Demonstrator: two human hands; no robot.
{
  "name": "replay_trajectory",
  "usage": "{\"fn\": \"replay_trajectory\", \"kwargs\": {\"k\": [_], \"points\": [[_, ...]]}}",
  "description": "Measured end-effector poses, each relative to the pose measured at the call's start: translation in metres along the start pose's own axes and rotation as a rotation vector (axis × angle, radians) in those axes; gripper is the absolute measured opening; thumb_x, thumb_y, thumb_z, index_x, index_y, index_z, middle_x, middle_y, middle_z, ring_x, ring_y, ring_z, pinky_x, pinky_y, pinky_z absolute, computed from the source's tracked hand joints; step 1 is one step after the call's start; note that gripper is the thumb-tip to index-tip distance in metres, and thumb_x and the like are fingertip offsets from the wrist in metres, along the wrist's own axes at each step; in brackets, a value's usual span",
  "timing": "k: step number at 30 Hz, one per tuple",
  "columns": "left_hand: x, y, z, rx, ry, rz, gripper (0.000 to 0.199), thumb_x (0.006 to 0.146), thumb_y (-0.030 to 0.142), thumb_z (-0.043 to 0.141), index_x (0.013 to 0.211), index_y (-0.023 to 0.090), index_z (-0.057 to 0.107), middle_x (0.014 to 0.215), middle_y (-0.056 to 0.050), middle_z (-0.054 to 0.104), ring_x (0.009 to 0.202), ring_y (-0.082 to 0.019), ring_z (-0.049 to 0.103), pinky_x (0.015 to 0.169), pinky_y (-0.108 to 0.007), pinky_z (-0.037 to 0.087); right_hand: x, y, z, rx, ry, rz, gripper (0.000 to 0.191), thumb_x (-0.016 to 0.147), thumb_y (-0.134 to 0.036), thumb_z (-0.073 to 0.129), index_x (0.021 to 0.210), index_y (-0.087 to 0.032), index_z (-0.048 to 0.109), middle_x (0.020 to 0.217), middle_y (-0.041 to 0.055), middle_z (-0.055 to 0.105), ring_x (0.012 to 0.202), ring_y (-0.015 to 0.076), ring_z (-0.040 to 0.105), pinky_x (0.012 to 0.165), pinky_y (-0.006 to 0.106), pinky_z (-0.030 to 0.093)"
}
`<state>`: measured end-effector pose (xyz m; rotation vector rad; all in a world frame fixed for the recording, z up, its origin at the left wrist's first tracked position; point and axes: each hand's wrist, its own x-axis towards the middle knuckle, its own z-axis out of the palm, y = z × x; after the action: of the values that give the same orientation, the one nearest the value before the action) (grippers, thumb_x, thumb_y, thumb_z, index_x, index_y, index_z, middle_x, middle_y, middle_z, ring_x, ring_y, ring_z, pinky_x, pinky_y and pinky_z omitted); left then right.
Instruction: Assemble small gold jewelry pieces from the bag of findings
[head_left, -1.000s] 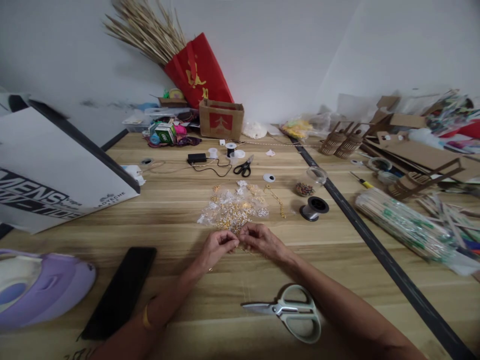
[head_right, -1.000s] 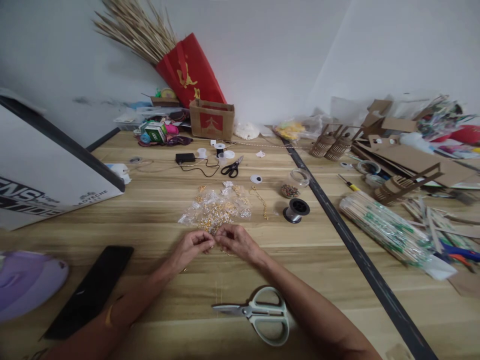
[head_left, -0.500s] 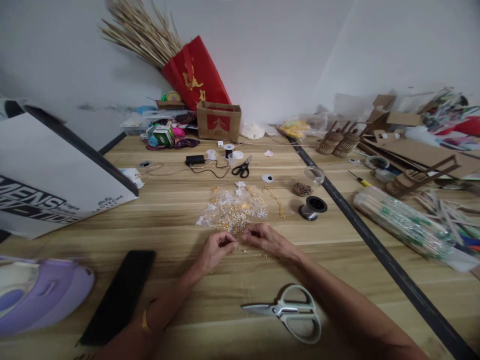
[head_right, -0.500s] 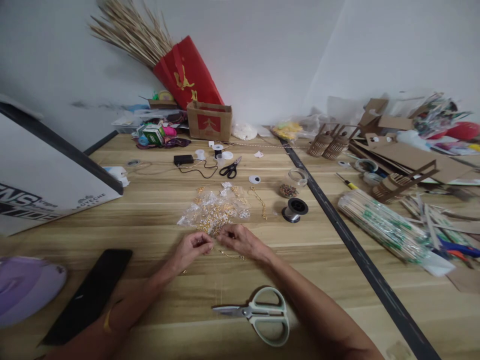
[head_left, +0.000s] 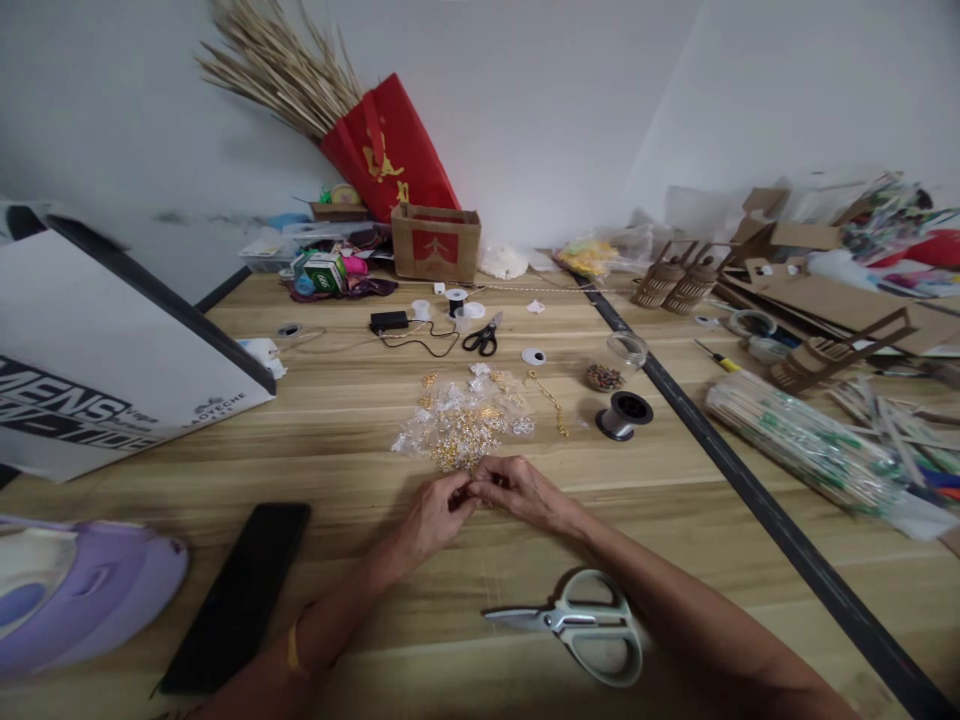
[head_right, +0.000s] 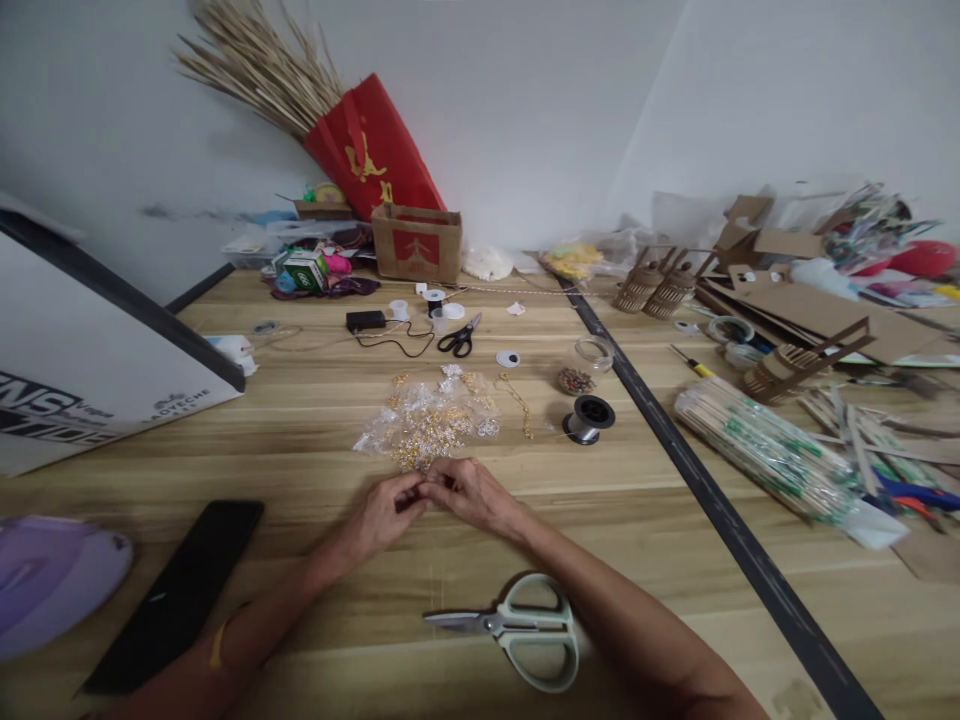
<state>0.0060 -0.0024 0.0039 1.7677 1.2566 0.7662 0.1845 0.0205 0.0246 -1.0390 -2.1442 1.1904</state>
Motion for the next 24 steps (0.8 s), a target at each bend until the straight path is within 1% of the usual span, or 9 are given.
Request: {"fn": "replay_trajectory", "kwargs": {"k": [6,9,13,16,20,24], "points": [[0.001,0.003,-0.002,0.067,-0.015,0.025,0.015,0.072,0.017,0.056,0.058,0.017,0.052,0.054,0.003,0.047,0.054,-0.011,0.042,0.053,-0.021,0.032,0.001,0.001,0.003,0.041,0.020,0.012,0.032,0.087,-0.042,0.050,0.075,-0.014,0.059,0.060,-0.0027,0.050,0.055,0.0088,0.040,0.050,0.020,0.029],[0.002,0.001,-0.002,0.059,-0.026,0.037,0.013,0.074,0.018,0.054,0.060,0.016,0.054,0.056,0.002,0.049,0.055,-0.012,0.043,0.054,-0.021,0.032,0.001,0.001,0.003,0.069,0.026,-0.005,0.033,0.087,-0.043,0.051,0.076,-0.014,0.059,0.061,-0.0025,0.051,0.056,0.0089,0.041,0.051,0.019,0.030],[0.002,-0.002,-0.002,0.025,-0.052,0.044,0.013,0.077,0.022,0.050,0.069,0.015,0.057,0.062,0.001,0.052,0.060,-0.013,0.045,0.057,-0.021,0.035,0.002,0.002,0.004,0.095,0.031,-0.027,0.028,0.087,-0.038,0.052,0.076,-0.013,0.059,0.063,-0.0027,0.051,0.057,0.0084,0.041,0.053,0.019,0.031],[0.002,-0.002,-0.003,-0.009,-0.069,0.043,0.017,0.078,0.026,0.049,0.066,0.014,0.055,0.062,0.000,0.051,0.061,-0.013,0.046,0.058,-0.022,0.036,0.001,0.002,0.003,0.107,0.027,-0.040,0.024,0.086,-0.035,0.053,0.078,-0.013,0.059,0.064,-0.0024,0.051,0.058,0.0084,0.042,0.053,0.019,0.031],[0.004,-0.005,-0.005,-0.123,-0.081,-0.011,0.025,0.078,0.034,0.052,0.063,0.014,0.053,0.059,0.001,0.050,0.059,-0.012,0.046,0.055,-0.021,0.037,0.000,-0.002,-0.002,0.121,-0.010,-0.060,0.016,0.085,-0.028,0.054,0.086,-0.013,0.059,0.068,-0.0014,0.054,0.061,0.0089,0.046,0.054,0.018,0.035],[0.006,-0.010,-0.005,-0.320,-0.107,-0.089,0.029,0.076,0.041,0.057,0.065,0.014,0.053,0.058,0.001,0.052,0.055,-0.012,0.050,0.054,-0.022,0.041,0.000,-0.004,-0.006,0.033,0.012,-0.105,0.013,0.085,-0.019,0.051,0.092,-0.014,0.060,0.078,0.0018,0.060,0.066,0.0102,0.051,0.058,0.019,0.039]]}}
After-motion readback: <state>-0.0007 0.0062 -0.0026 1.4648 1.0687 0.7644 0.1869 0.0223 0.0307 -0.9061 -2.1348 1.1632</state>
